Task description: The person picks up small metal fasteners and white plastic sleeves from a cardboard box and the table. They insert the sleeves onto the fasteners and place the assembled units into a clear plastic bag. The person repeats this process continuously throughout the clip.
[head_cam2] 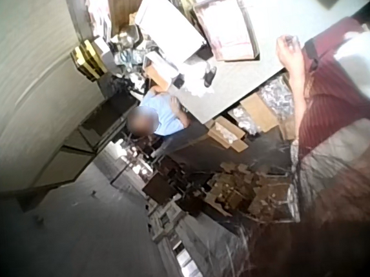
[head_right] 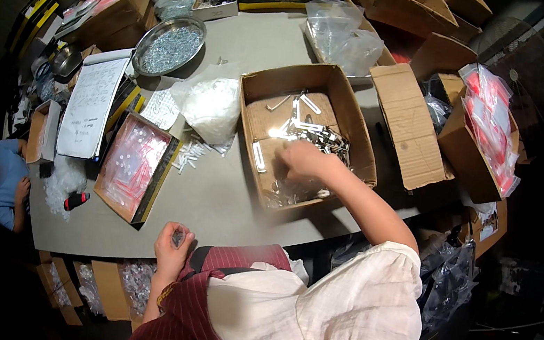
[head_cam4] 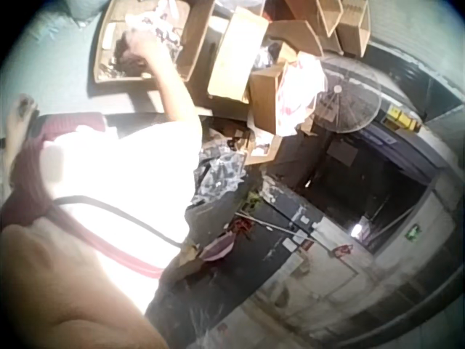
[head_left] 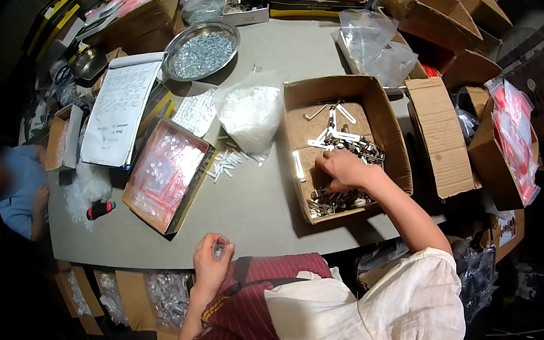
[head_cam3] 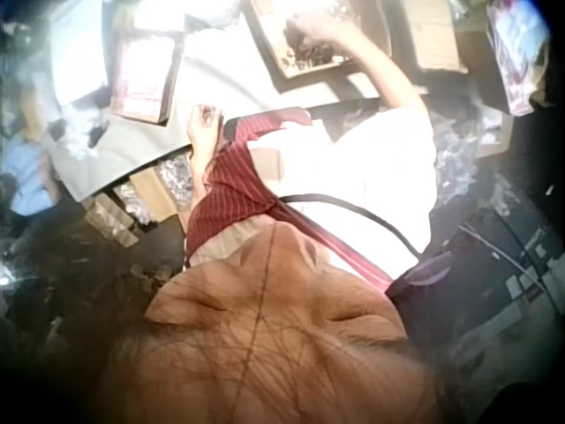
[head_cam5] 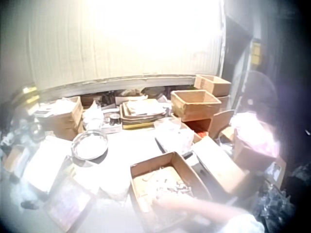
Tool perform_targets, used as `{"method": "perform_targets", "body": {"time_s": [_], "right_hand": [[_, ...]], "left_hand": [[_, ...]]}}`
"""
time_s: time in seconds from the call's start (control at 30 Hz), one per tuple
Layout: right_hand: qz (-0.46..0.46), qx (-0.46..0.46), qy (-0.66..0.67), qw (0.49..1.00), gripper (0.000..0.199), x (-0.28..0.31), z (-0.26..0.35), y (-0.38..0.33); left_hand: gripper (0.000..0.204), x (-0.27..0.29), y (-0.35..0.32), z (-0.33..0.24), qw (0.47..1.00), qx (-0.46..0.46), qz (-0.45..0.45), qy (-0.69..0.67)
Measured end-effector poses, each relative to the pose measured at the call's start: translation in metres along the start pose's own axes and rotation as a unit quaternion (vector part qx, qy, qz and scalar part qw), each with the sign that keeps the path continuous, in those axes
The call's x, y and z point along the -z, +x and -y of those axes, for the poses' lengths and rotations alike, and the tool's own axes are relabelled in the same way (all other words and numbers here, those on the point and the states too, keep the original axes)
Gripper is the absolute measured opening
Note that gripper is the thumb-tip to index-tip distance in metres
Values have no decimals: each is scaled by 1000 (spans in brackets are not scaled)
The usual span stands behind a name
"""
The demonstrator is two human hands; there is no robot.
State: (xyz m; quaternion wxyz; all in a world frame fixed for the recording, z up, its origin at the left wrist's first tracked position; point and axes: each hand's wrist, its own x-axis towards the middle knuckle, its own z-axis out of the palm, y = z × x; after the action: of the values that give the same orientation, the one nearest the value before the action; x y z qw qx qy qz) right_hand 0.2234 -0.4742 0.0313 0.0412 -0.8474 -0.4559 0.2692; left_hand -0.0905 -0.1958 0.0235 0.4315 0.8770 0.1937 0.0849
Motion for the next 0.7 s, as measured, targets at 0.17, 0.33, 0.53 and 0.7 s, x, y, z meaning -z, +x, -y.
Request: {"method": "perform_targets", "body": {"time_s": [0.17,0.33,0.53,0.7], "right_hand": [[-57,57,-98,992,73,-25,-5,5],[-273,26,-26,961,61,33,-29,11],[-231,1,-58,971,44,41,-13,-11],[-43,36,-101,993,25,-10,7,-5]], "left_hand": [[21,-4,2,4,1000,3,-10,-9],[21,2,1,2,1000,16,-24,-2],[22,3,-7,9,997,67,-5,-34],[21,-1,-8,7,997,65,-1,-51]]}}
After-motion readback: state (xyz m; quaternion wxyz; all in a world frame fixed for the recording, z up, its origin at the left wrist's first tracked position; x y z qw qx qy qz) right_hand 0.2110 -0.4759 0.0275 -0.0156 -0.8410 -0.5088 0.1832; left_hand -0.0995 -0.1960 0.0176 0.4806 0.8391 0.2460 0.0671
